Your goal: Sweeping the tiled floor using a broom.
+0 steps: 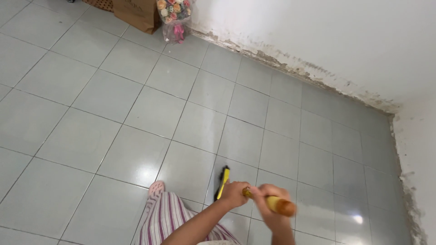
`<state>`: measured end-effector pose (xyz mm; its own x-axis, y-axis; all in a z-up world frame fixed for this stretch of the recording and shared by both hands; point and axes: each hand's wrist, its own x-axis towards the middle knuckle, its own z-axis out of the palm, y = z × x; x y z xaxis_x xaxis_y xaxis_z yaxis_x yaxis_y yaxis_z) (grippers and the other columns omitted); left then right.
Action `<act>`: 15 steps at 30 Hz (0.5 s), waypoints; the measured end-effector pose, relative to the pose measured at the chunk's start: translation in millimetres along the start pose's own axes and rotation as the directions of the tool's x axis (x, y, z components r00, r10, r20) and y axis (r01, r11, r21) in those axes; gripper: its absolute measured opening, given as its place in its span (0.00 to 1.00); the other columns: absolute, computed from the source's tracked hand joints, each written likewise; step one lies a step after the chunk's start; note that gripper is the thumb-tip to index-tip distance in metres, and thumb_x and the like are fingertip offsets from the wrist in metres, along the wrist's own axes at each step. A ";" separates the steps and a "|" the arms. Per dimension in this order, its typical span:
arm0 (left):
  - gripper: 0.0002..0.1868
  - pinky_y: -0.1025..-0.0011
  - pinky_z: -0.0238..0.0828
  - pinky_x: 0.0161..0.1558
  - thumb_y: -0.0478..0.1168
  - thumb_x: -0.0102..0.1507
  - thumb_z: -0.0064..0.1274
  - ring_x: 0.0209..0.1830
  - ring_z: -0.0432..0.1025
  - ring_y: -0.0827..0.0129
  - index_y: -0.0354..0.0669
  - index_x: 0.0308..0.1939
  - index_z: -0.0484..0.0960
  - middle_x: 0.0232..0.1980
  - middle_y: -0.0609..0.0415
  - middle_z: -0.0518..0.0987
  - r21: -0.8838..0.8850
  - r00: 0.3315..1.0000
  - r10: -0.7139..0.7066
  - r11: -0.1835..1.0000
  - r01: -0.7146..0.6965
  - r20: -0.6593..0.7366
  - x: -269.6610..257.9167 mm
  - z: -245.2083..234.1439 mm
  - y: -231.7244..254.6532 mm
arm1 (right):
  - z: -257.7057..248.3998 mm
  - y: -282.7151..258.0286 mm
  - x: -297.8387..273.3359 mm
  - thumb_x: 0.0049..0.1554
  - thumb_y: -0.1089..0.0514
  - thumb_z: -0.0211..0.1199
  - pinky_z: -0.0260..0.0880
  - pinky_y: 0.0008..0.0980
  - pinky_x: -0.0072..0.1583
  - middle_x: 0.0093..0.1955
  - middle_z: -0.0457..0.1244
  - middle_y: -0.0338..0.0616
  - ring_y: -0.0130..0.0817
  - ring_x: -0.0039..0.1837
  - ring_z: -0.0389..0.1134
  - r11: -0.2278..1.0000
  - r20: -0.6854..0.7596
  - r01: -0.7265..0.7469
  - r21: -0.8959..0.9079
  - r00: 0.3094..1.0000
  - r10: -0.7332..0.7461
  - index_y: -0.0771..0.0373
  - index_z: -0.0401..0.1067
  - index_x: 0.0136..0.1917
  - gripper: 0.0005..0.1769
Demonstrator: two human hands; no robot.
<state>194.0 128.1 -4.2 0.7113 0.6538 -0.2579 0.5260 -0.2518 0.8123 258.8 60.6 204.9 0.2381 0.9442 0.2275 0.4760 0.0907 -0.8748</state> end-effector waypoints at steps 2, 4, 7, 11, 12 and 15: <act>0.11 0.42 0.51 0.68 0.41 0.55 0.56 0.46 0.78 0.56 0.54 0.42 0.85 0.38 0.56 0.84 -0.067 0.985 0.066 0.995 -0.078 -0.160 -2.6 -17.6 10.6 | -20.0 3.3 1.9 0.52 0.68 0.66 0.53 0.26 0.29 0.21 0.58 0.34 0.20 0.24 0.55 0.994 -0.119 0.044 0.103 0.992 -0.031 0.60 0.64 0.23 0.20; 0.11 0.41 0.50 0.70 0.41 0.55 0.58 0.44 0.78 0.56 0.53 0.42 0.84 0.36 0.55 0.84 -0.057 0.978 0.085 0.994 -0.098 -0.189 -3.6 -37.9 12.1 | -22.0 -18.6 4.4 0.54 0.68 0.65 0.56 0.28 0.31 0.21 0.57 0.34 0.21 0.25 0.55 0.977 -0.200 0.042 0.211 0.980 0.001 0.58 0.63 0.23 0.21; 0.09 0.41 0.52 0.70 0.41 0.55 0.60 0.40 0.78 0.56 0.51 0.39 0.83 0.33 0.53 0.84 -0.041 0.953 0.069 0.996 -0.085 -0.297 -4.8 -77.4 4.1 | -19.5 -4.1 17.6 0.58 0.69 0.61 0.60 0.30 0.36 0.23 0.55 0.33 0.22 0.27 0.55 0.888 -0.278 0.124 0.443 0.961 0.005 0.57 0.62 0.26 0.21; 0.06 0.53 0.73 0.49 0.47 0.58 0.61 0.41 0.78 0.55 0.52 0.33 0.84 0.37 0.53 0.82 -0.104 0.892 -0.134 0.990 0.099 -0.431 9.8 -120.6 -57.4 | 22.2 41.5 48.5 0.62 0.69 0.58 0.55 0.30 0.37 0.26 0.53 0.34 0.23 0.30 0.51 0.676 -0.177 0.190 0.712 0.980 -0.090 0.62 0.64 0.33 0.16; 0.06 0.53 0.73 0.49 0.47 0.58 0.61 0.41 0.78 0.55 0.52 0.33 0.84 0.37 0.53 0.82 -0.100 0.895 -0.131 0.990 0.097 -0.426 16.0 -129.5 -84.4 | 43.9 47.2 55.5 0.62 0.69 0.58 0.55 0.30 0.37 0.26 0.53 0.34 0.23 0.30 0.51 0.677 -0.182 0.192 0.711 0.979 -0.087 0.62 0.64 0.33 0.16; 0.05 0.52 0.69 0.52 0.45 0.59 0.60 0.45 0.77 0.55 0.52 0.34 0.85 0.40 0.52 0.82 0.186 0.895 -0.149 0.951 0.246 -0.420 24.8 -152.5 -153.1 | 103.3 61.4 65.8 0.61 0.69 0.56 0.61 0.32 0.35 0.27 0.58 0.40 0.29 0.31 0.57 0.828 -0.084 0.081 0.555 0.996 -0.042 0.62 0.62 0.30 0.18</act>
<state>60.0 291.7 -55.2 0.3628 0.9224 -0.1327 0.7621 -0.2118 0.6118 216.2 161.1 121.9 0.2879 0.9099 0.2987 -0.0567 0.3276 -0.9431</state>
